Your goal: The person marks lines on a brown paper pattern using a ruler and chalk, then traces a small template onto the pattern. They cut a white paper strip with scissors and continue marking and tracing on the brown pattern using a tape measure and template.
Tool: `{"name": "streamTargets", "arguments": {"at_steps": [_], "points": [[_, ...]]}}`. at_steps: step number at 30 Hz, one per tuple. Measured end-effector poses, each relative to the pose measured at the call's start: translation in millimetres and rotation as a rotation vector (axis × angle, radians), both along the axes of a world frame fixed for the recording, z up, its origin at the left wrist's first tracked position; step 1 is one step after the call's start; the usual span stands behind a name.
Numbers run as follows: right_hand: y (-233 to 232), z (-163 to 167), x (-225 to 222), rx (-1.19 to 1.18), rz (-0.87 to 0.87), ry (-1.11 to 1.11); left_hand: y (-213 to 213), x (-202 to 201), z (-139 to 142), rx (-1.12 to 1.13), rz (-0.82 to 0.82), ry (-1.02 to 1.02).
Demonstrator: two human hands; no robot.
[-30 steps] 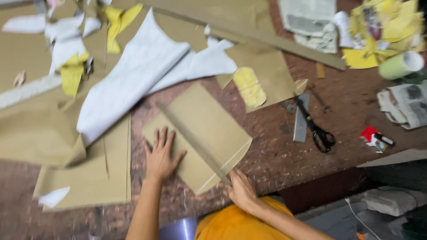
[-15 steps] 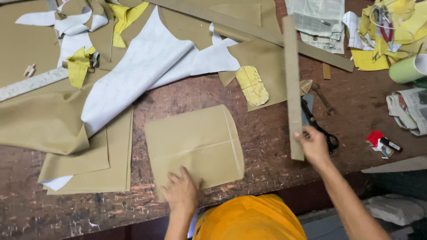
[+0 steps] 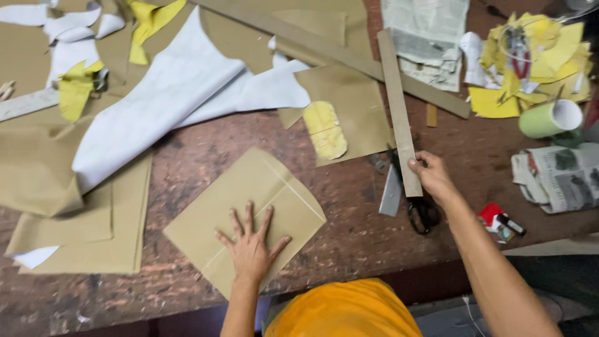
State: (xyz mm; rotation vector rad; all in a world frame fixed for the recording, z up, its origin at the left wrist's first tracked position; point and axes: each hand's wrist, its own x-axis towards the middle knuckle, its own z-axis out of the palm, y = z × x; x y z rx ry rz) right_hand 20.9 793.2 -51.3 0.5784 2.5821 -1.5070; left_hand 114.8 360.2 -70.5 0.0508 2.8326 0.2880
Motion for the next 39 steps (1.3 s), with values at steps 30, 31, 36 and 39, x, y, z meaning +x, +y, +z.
{"name": "streamTargets", "arguments": {"at_steps": [30,31,36,39], "points": [[13.6,-34.8,34.9,0.525,0.150,-0.048,38.0,-11.6,-21.7,0.021,0.151,0.059],[18.4,-36.7,35.8,0.503,0.108,-0.055,38.7,-11.5,-20.8,0.005,0.142,0.064],[49.4,-47.8,44.4,0.517,-0.079,-0.069,32.7,-6.0,-27.2,-0.022,0.119,0.075],[61.0,-52.8,52.2,0.496,-0.098,-0.097,16.5,-11.8,-32.5,0.041,0.049,0.162]]}}
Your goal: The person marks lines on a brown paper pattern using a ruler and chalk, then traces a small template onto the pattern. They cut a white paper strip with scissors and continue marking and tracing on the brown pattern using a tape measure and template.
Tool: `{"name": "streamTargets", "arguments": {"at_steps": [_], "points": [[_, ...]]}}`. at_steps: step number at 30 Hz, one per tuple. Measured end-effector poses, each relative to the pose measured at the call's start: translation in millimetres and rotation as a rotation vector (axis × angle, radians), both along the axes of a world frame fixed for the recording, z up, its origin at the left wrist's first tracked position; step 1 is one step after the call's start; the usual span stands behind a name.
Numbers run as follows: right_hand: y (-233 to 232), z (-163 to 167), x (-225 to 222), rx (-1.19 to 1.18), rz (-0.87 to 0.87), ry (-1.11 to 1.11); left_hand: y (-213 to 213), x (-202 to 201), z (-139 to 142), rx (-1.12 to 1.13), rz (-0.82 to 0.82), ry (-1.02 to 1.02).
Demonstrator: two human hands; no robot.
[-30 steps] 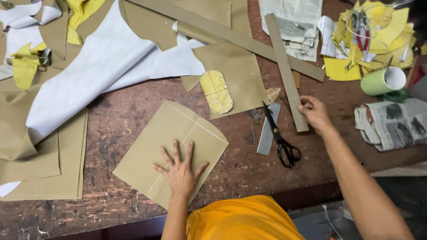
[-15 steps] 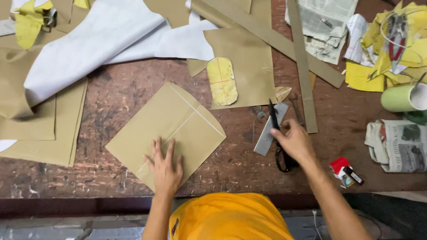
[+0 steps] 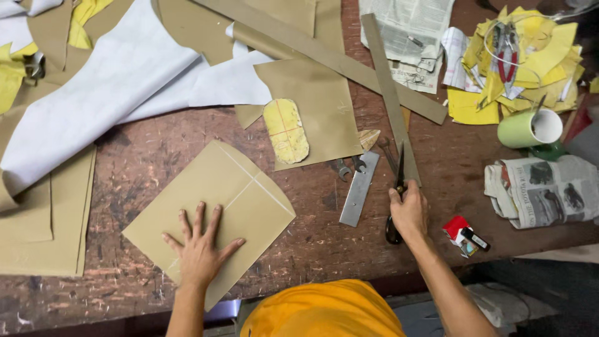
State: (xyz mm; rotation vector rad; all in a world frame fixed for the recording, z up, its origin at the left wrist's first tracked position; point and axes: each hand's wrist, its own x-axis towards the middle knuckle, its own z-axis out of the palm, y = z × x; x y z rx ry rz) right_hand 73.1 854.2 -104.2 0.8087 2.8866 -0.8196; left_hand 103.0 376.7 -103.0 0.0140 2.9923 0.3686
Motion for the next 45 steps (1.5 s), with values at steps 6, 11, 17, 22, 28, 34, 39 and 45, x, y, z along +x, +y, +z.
{"name": "streamTargets", "arguments": {"at_steps": [6,11,17,22,28,34,39,45], "points": [[-26.0,0.0,15.8,-0.116,0.218,0.133,-4.4,2.5,-16.8,0.088,-0.033,0.086],[-83.2,4.5,-7.0,-0.095,0.279,0.006,19.3,4.3,-37.8,0.113,0.032,0.152],[-85.5,16.5,-65.3,-0.004,0.016,0.033,24.7,-24.9,-15.1,0.118,0.055,0.040],[-70.8,12.7,-120.4,-0.060,-0.083,0.120,32.0,-62.1,29.8,0.005,0.096,-0.078],[-60.8,9.9,-148.5,0.128,0.044,0.285,33.0,-71.5,71.4,0.018,0.139,-0.301],[-169.3,7.7,-110.2,-0.071,0.311,0.124,19.3,-57.8,64.5,0.130,0.180,-0.050],[-256.2,-8.8,-55.1,-0.297,0.556,-0.041,-6.3,-19.9,47.1,0.229,0.306,0.053],[-280.4,-32.9,-51.3,-0.204,0.485,-0.175,-70.5,34.3,39.1,0.297,0.459,0.328]]}}
